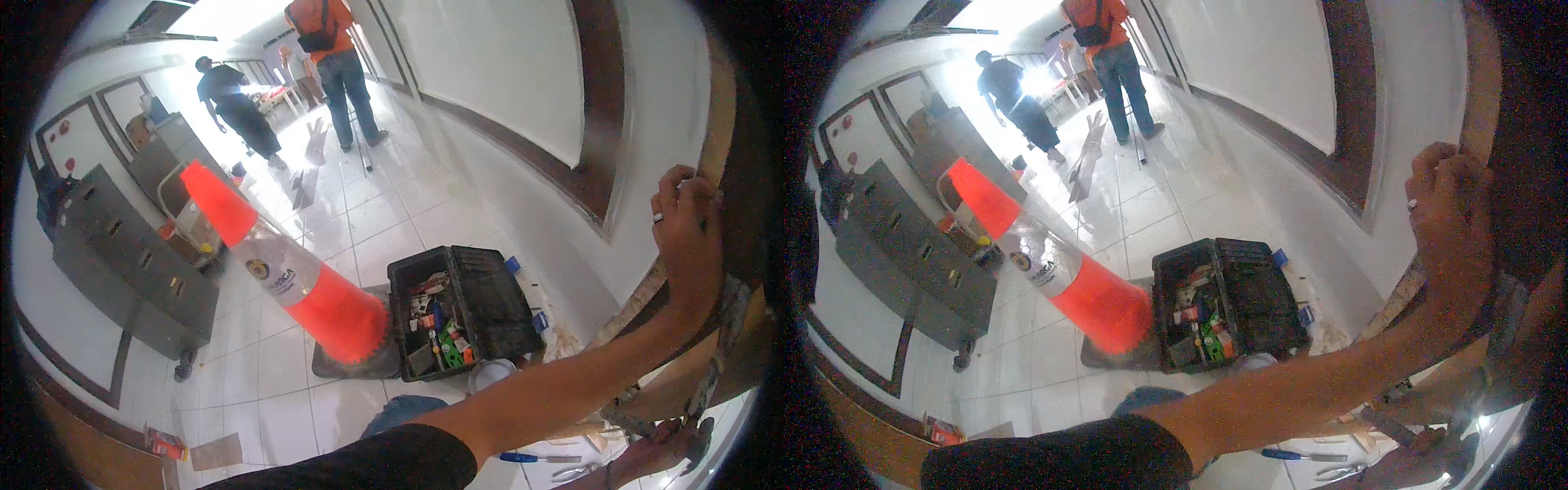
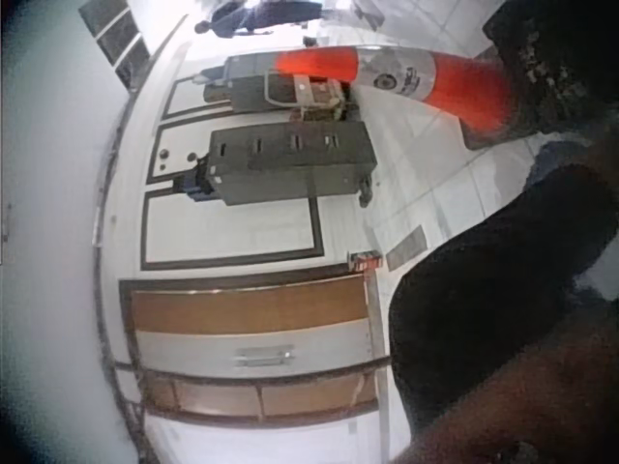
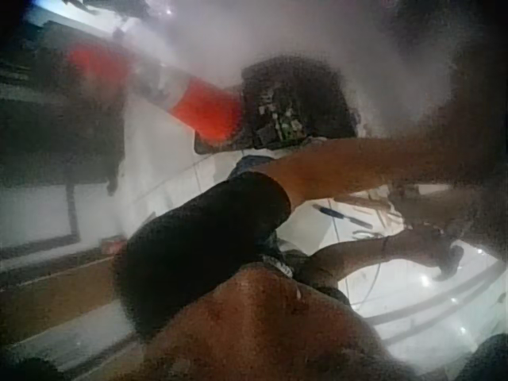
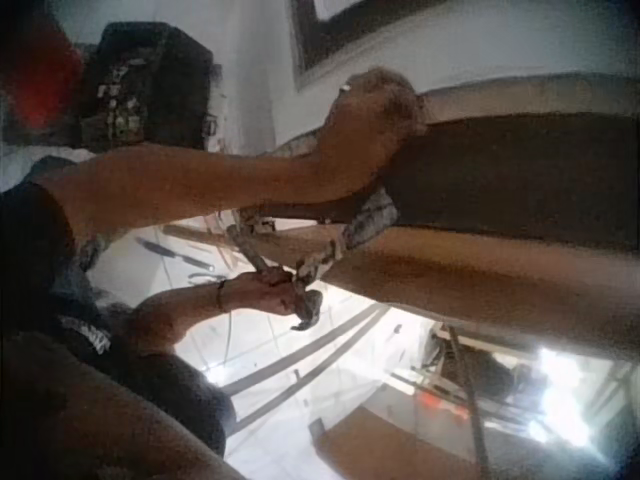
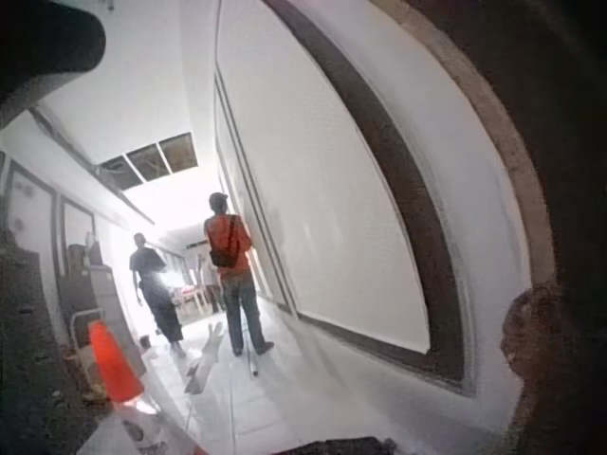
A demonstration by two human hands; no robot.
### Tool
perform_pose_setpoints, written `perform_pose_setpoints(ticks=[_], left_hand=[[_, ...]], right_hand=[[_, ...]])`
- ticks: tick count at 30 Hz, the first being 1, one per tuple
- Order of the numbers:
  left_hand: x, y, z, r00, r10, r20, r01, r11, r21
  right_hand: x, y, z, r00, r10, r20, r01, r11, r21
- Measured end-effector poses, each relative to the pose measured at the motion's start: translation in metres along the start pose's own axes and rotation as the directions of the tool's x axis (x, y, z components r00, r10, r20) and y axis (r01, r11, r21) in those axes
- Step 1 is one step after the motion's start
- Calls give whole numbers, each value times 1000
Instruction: The person uses a scraper and a hammer to remove excess material and smooth the surface of a wooden door frame while crouching on the floor.
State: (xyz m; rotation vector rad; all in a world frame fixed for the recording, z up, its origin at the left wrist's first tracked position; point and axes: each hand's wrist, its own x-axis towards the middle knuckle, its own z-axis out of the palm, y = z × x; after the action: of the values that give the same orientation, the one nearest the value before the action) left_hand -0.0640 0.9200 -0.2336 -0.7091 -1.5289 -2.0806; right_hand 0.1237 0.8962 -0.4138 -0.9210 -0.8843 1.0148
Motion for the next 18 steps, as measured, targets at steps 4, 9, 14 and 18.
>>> perform_pose_setpoints(ticks=[4,9,14,18], left_hand=[[-3,-5,3,997,-69,19,68,997,46],[-7,11,26,998,-54,-14,54,999,-8],[-7,4,-3,995,-67,-76,73,994,79],[-3,7,-7,998,-53,-32,55,998,39]], right_hand=[[-8,-2,12,999,41,1,-41,999,-29],[25,8,4,993,-110,39,115,979,-169],[-36,-2,5,966,-198,164,249,879,-406],[-22,-8,-5,958,-260,118,283,920,-270]])
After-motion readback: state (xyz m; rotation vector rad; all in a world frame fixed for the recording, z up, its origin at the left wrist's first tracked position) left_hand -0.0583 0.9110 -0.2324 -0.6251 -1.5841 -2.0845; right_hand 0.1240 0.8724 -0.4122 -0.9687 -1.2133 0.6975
